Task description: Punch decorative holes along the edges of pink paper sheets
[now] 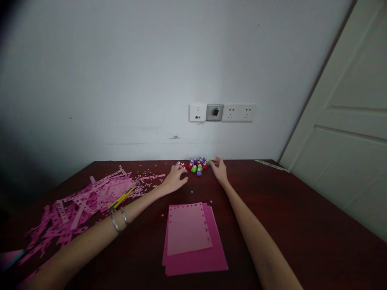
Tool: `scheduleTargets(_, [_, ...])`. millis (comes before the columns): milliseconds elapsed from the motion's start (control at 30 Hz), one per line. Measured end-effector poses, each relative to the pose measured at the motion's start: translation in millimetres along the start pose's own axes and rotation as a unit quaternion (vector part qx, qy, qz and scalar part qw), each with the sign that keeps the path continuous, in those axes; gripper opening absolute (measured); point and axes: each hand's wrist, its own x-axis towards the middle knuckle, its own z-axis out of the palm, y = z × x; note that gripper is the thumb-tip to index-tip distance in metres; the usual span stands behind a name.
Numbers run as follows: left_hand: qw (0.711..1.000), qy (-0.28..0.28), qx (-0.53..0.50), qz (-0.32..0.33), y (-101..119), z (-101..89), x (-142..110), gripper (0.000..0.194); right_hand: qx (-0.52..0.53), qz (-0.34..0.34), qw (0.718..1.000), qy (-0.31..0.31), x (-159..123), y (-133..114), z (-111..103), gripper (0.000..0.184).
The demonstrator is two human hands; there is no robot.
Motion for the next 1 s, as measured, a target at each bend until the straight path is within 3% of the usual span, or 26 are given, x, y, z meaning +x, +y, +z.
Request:
scheduleTargets(133, [0.990,-0.119,-0.018,0.073,19.8,-26.8,-48.8,0.043,0.004,-0.025,1.000,0.007,-18.1,-16.5,-16.0,0.041])
scheduleTargets(300, [0.970,-0.237,-0.016,0.061,20.2,-49.1,-74.5,0.050,0.003,-0.086,0.988,-0.126,-75.1,-52.1,-40.3,0.018])
scheduleTargets(367, [0.966,-0.253,-0.021,0.045,19.8,-49.1,-75.9,0.056,-0.032,-0.125,0.968,-0.215,-102.3,-70.5,-52.7,0.019])
scheduleTargets(433, [0.965,-0.260,-0.011,0.036,21.8,-45.0,-75.3,0.062,-0.096,-0.158,0.940,-0.287,-127.8,-88.7,-65.8,0.033])
scheduleTargets(533, [0.961,-0.273,0.033,0.035,28.0,-37.2,-72.0,0.065,-0.173,-0.139,0.924,-0.310,-161.3,-111.8,-84.8,0.047])
scheduleTargets(667, [0.947,-0.315,0.063,0.021,32.8,-32.1,-62.9,0.063,-0.184,-0.133,0.897,-0.379,-197.6,-133.3,-107.1,0.059])
scheduleTargets(767, [0.938,-0.341,0.060,0.011,31.8,-30.7,-53.1,0.065,-0.159,-0.177,0.855,-0.460,-215.8,-143.4,-118.0,0.047])
scheduleTargets(833, [0.928,-0.369,0.055,0.014,32.0,-29.9,-46.8,0.062,-0.169,-0.187,0.839,-0.482,-222.5,-146.8,-121.1,0.042])
scheduleTargets(933, [0.905,-0.420,0.062,0.016,38.1,-27.9,-40.9,0.049,-0.190,-0.174,0.839,-0.479,-227.7,-147.4,-121.2,0.041])
scheduleTargets(1000, [0.914,-0.398,0.077,0.008,45.4,-25.9,-40.2,0.045,-0.197,-0.164,0.845,-0.468,-230.9,-145.8,-120.3,0.039])
